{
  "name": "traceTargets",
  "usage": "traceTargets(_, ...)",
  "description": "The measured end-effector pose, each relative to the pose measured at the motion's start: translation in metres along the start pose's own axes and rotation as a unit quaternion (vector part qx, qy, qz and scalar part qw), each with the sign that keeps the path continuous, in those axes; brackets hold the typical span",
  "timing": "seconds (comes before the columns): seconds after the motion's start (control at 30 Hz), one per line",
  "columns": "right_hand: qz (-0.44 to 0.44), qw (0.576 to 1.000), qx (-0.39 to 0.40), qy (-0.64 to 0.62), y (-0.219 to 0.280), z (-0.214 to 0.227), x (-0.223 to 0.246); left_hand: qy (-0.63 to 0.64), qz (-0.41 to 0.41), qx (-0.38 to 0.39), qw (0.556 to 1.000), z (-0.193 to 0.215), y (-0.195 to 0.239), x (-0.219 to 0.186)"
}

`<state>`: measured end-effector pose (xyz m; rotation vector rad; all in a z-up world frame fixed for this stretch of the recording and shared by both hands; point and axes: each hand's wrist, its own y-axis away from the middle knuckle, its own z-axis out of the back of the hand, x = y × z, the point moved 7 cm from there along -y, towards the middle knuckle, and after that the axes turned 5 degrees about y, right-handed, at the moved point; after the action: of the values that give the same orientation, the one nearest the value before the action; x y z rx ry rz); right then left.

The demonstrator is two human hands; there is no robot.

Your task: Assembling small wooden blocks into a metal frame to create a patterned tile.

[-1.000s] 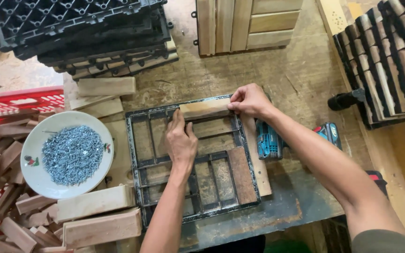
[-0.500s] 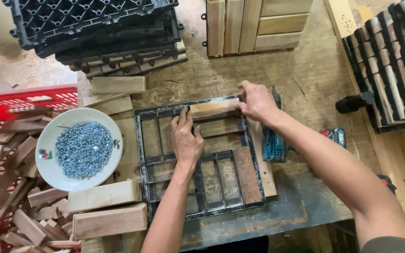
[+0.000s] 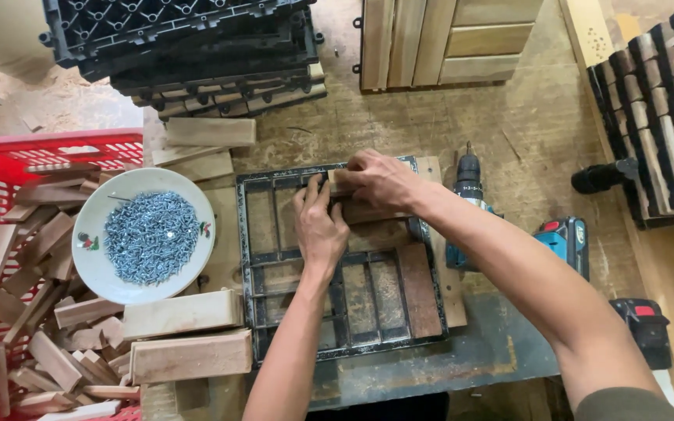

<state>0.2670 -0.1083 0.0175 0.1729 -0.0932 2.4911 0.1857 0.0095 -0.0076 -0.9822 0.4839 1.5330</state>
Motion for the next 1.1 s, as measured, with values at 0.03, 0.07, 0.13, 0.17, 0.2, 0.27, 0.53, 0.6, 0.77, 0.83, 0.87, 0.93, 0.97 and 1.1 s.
traceTargets(0.03, 0.000, 1.000, 0.000, 0.000, 0.001, 0.000, 0.000, 0.000, 0.000, 0.000, 1.000, -0.001, 0.001, 0.002)
traceTargets(0.07, 0.007, 1.000, -0.004, -0.010, 0.001, 0.000, 0.000, -0.001, -0.002, -0.001, 1.000, -0.002, 0.001, 0.004)
traceTargets(0.13, 0.013, 1.000, -0.007, -0.021, 0.000, -0.004, -0.004, -0.001, -0.002, 0.001, 1.000, -0.003, 0.002, 0.007)
traceTargets(0.17, 0.025, 0.999, -0.022, -0.031, -0.001, -0.007, -0.007, 0.009, -0.004, -0.001, 1.000, -0.002, 0.002, 0.007)
traceTargets(0.2, 0.036, 0.998, -0.037, -0.040, 0.001, -0.010, -0.011, 0.021, -0.006, -0.001, 1.000, -0.004, 0.003, 0.006)
traceTargets(0.27, 0.028, 0.999, -0.028, -0.025, 0.001, -0.009, -0.008, 0.022, -0.007, -0.001, 1.000, -0.005, 0.003, 0.007)
traceTargets(0.53, 0.001, 1.000, 0.008, -0.002, -0.001, -0.014, -0.009, 0.008, -0.030, -0.009, 0.999, -0.006, 0.004, 0.008)
traceTargets(0.6, 0.019, 1.000, -0.013, -0.013, -0.001, -0.004, -0.004, 0.016, -0.019, -0.006, 1.000, -0.003, 0.001, 0.004)
traceTargets(0.77, 0.011, 1.000, -0.007, -0.016, 0.003, -0.013, -0.005, 0.011, -0.006, 0.004, 1.000, -0.001, 0.004, 0.002)
traceTargets(0.83, 0.015, 1.000, -0.016, -0.010, 0.002, -0.010, -0.008, 0.011, -0.012, 0.002, 1.000, -0.002, 0.000, 0.001)
traceTargets(0.87, 0.014, 1.000, -0.013, -0.012, 0.003, -0.012, -0.008, 0.003, -0.013, 0.007, 1.000, -0.003, 0.001, 0.001)
traceTargets(0.93, 0.013, 1.000, -0.010, -0.013, 0.004, -0.017, -0.011, -0.005, -0.016, 0.010, 1.000, -0.005, 0.000, 0.004)
traceTargets(0.97, 0.024, 0.999, -0.031, -0.025, 0.004, -0.019, -0.012, -0.026, -0.023, 0.013, 0.999, -0.007, -0.001, 0.006)
traceTargets(1.1, 0.032, 0.986, -0.034, -0.159, 0.021, -0.008, -0.016, -0.057, -0.025, 0.017, 0.998, -0.008, 0.002, 0.000)
